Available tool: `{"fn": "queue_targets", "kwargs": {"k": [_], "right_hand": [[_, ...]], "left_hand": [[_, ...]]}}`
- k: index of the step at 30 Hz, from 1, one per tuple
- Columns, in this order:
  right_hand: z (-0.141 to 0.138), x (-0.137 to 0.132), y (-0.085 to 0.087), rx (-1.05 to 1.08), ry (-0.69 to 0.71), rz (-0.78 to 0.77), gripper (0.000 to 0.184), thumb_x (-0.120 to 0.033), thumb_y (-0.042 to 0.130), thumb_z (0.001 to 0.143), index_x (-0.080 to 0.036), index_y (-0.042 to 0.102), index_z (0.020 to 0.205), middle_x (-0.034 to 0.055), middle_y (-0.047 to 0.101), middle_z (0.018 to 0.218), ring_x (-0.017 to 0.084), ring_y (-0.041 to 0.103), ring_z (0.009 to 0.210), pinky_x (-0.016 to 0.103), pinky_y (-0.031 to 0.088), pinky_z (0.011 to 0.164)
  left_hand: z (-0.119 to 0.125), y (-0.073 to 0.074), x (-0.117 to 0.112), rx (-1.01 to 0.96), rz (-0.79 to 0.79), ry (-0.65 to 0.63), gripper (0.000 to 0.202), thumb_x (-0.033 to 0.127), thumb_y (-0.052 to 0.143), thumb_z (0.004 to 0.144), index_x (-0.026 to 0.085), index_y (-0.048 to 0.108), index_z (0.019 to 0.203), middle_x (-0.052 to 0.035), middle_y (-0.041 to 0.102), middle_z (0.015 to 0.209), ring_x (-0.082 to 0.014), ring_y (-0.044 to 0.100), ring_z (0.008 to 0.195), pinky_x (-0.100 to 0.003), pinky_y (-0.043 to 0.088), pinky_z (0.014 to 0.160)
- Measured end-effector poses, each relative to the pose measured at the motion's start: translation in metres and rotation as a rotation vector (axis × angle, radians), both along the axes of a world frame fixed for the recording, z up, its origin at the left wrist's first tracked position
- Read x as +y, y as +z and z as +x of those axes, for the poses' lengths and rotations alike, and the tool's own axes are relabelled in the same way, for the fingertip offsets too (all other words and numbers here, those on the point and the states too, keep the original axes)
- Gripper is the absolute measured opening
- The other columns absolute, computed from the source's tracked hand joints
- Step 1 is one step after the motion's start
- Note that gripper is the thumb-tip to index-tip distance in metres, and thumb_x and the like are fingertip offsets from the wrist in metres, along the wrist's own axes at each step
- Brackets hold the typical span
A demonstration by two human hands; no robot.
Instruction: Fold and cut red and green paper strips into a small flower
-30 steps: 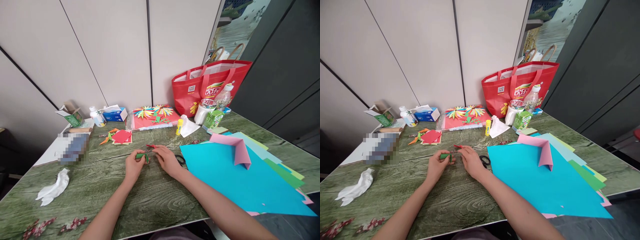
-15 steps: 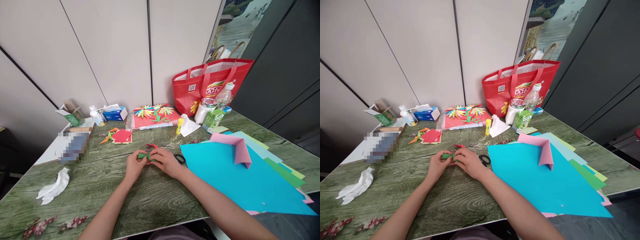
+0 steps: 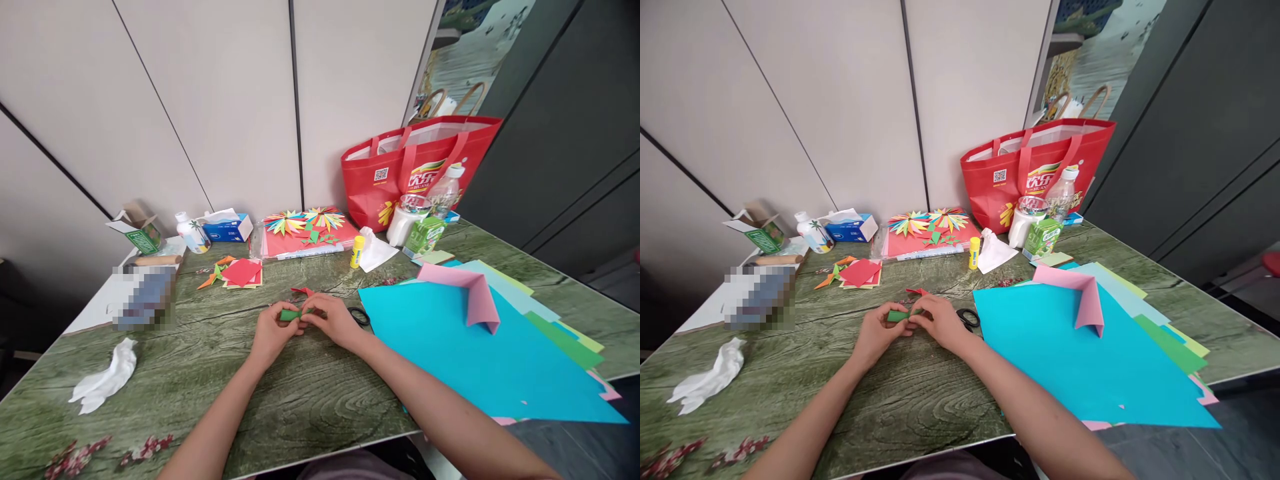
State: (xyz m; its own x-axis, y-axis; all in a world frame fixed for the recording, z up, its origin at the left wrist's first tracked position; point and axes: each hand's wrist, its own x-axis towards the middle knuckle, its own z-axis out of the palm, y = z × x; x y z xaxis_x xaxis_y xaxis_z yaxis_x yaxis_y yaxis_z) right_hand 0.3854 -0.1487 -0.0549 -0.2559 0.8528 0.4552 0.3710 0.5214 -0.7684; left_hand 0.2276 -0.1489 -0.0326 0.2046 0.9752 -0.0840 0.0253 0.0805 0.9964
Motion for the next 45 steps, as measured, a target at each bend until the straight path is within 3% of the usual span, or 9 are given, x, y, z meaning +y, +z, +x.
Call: {"fn": "queue_targets", "kwargs": {"k": [6,12,16,36,45], "right_hand": [[-0.0029,0.0017,0.0017,0.314,-0.025,-0.397,0.012,-0.026,0.065,0.067,-0.016,0.06,0.069,-0.0014,0.058,0.059,0.012,0.053,0.053,0.024,0.044,0.053],[-0.0022,0.0014,0.0027,0.414,0.024,-0.479,0.016,-0.028,0.069,0.062,-0.015,0.06,0.067,-0.0021,0.058,0.055,0.011,0.053,0.049,0.023,0.043,0.051],[-0.0013,0.0016,0.005,0.491,0.091,-0.536,0.019,-0.033,0.067,0.064,-0.016,0.061,0.071,-0.0009,0.062,0.06,0.013,0.058,0.054,0.027,0.048,0.058],[-0.0072,-0.0028,0.0056,0.412,-0.024,-0.457,0.017,-0.031,0.064,0.066,-0.017,0.056,0.072,-0.0007,0.061,0.063,0.014,0.06,0.056,0.028,0.05,0.058],[-0.0044,-0.0005,0.0042,0.408,0.064,-0.467,0.015,-0.028,0.063,0.067,-0.016,0.056,0.074,-0.0007,0.06,0.064,0.014,0.058,0.059,0.028,0.048,0.059]], "left_hand": [[0.0016,0.0034,-0.0021,-0.049,-0.007,-0.055,0.025,0.019,0.069,0.057,0.015,0.055,0.077,-0.0022,0.07,0.066,-0.0215,0.068,0.066,-0.035,0.057,0.065],[0.0016,0.0033,-0.0023,0.003,-0.014,-0.033,0.027,0.02,0.072,0.056,0.014,0.056,0.076,-0.0011,0.069,0.062,-0.0209,0.068,0.063,-0.031,0.058,0.056],[0.0008,0.0036,-0.0023,-0.043,-0.023,-0.011,0.028,0.022,0.074,0.055,0.014,0.056,0.074,-0.0012,0.069,0.061,-0.0206,0.068,0.062,-0.032,0.058,0.057],[0.0037,0.0067,-0.0064,-0.126,-0.093,0.022,0.029,0.021,0.076,0.053,0.013,0.056,0.072,-0.0012,0.069,0.058,-0.0196,0.068,0.061,-0.032,0.057,0.061],[0.0039,0.0048,-0.0067,-0.109,-0.078,0.05,0.026,0.019,0.075,0.053,0.014,0.056,0.07,0.0004,0.068,0.057,-0.018,0.067,0.058,-0.029,0.056,0.061]]}}
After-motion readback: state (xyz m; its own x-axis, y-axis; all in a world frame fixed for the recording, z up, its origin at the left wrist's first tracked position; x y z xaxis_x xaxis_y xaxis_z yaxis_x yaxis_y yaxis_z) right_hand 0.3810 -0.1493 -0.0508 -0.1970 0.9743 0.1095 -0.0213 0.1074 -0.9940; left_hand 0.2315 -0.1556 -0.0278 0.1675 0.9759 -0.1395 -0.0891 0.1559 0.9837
